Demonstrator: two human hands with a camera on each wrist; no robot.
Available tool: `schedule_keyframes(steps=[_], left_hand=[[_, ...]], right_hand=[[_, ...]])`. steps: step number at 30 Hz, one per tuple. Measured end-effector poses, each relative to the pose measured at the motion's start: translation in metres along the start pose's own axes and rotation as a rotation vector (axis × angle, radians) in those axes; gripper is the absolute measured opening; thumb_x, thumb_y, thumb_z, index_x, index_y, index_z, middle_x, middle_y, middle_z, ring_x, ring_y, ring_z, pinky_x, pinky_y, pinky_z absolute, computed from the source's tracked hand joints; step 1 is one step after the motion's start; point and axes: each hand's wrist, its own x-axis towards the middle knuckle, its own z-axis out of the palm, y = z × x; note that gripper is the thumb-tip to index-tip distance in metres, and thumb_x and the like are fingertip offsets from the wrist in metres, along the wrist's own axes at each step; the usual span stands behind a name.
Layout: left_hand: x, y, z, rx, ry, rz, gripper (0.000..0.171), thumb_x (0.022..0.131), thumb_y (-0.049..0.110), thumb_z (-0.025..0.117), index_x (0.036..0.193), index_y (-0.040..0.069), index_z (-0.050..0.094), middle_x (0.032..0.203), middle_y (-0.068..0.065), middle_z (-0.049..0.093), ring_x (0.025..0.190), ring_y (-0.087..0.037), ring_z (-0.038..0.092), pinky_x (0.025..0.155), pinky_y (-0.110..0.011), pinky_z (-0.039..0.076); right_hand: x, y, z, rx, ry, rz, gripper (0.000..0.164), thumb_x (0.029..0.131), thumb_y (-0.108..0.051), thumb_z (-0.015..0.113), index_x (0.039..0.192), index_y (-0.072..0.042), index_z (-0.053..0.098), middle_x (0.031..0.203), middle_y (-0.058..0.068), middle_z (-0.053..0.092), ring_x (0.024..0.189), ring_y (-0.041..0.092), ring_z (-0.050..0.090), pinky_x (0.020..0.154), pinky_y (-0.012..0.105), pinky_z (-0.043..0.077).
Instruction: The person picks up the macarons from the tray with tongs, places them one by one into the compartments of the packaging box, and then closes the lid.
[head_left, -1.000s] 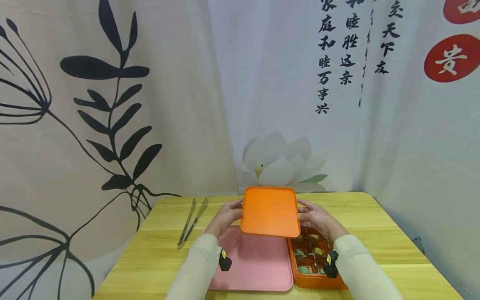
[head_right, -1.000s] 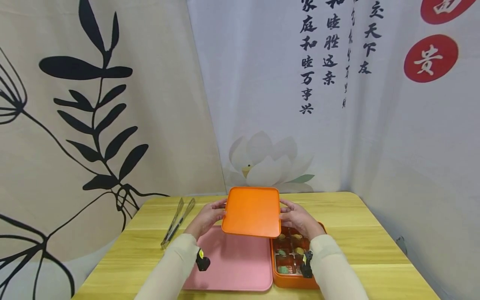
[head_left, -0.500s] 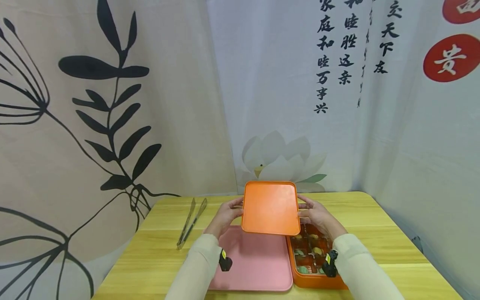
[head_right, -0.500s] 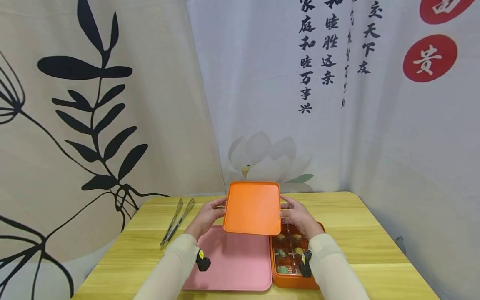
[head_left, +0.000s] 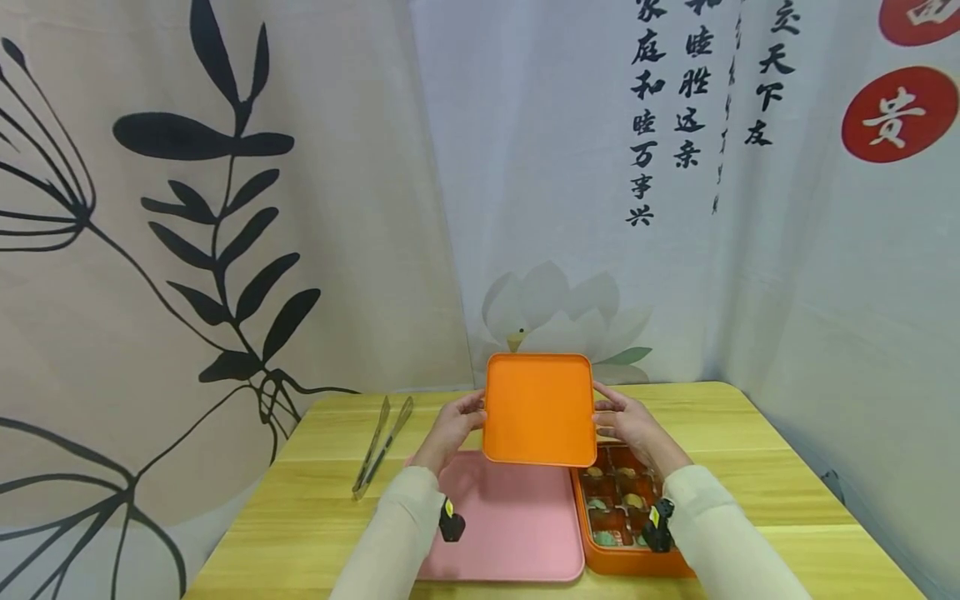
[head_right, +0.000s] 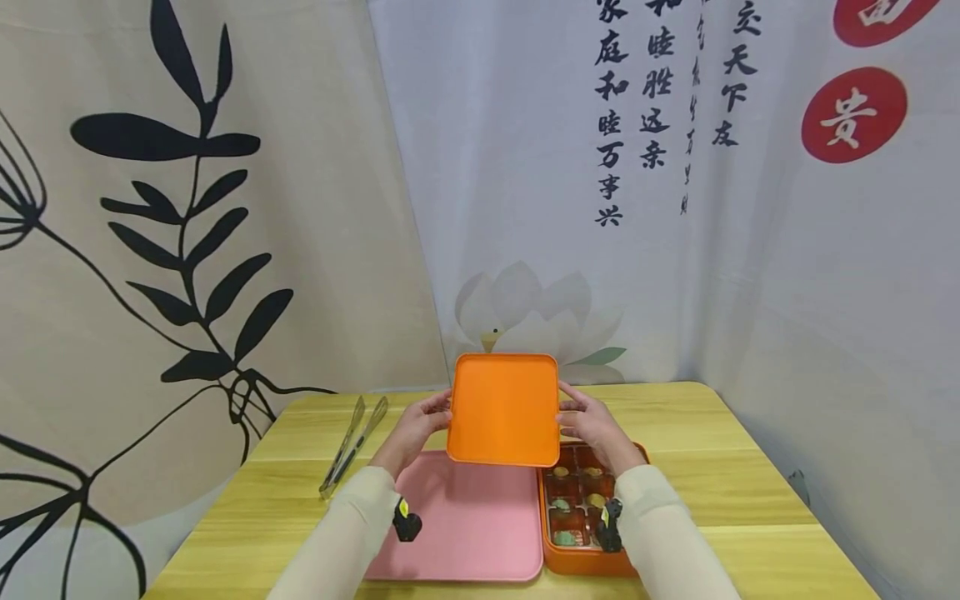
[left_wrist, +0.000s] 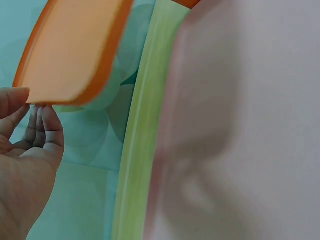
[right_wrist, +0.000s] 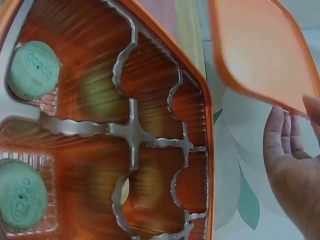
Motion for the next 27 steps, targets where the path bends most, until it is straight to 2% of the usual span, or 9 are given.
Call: schedule_keyframes(steps=[4,13,22,27], left_hand=[[0.000,0.003,0.000,0.015,0.011,0.004,0.051,0.098,0.001,0.056,0.147,0.000,0.044,0.125,-0.018,0.053,0.110,-0.026,0.055,0.102,-0.051,0.042],[0.002,0.009,0.001,0.038,0.027,0.035,0.053,0.099,0.004,0.057,0.149,0.006,0.043,0.128,-0.017,0.054,0.117,-0.029,0.055,0.104,-0.049,0.041],[0.004,0.012,0.002,0.055,0.056,0.064,0.054,0.098,0.005,0.058,0.149,0.005,0.043,0.129,-0.020,0.054,0.113,-0.025,0.055,0.099,-0.047,0.045],[0.002,0.020,0.003,0.057,0.025,0.063,0.055,0.098,0.006,0.058,0.150,0.004,0.041,0.133,-0.023,0.053,0.114,-0.029,0.055,0.098,-0.050,0.044]], right_hand=[[0.000,-0.002,0.000,0.008,-0.026,-0.018,0.068,0.100,0.000,0.054,0.159,-0.015,0.023,0.141,0.027,0.038,0.115,0.034,0.056,0.103,0.054,0.041],[0.001,-0.006,0.001,0.053,-0.057,-0.040,0.068,0.102,-0.001,0.050,0.160,-0.015,0.017,0.147,0.028,0.032,0.130,0.042,0.045,0.108,0.054,0.034],[0.000,-0.014,-0.002,0.053,-0.082,-0.058,0.064,0.104,-0.005,0.047,0.160,-0.015,0.017,0.153,0.026,0.029,0.139,0.042,0.034,0.111,0.053,0.031],[-0.001,-0.018,-0.005,0.040,-0.086,-0.074,0.063,0.106,-0.011,0.046,0.160,-0.015,0.014,0.157,0.026,0.022,0.143,0.042,0.027,0.112,0.055,0.027]])
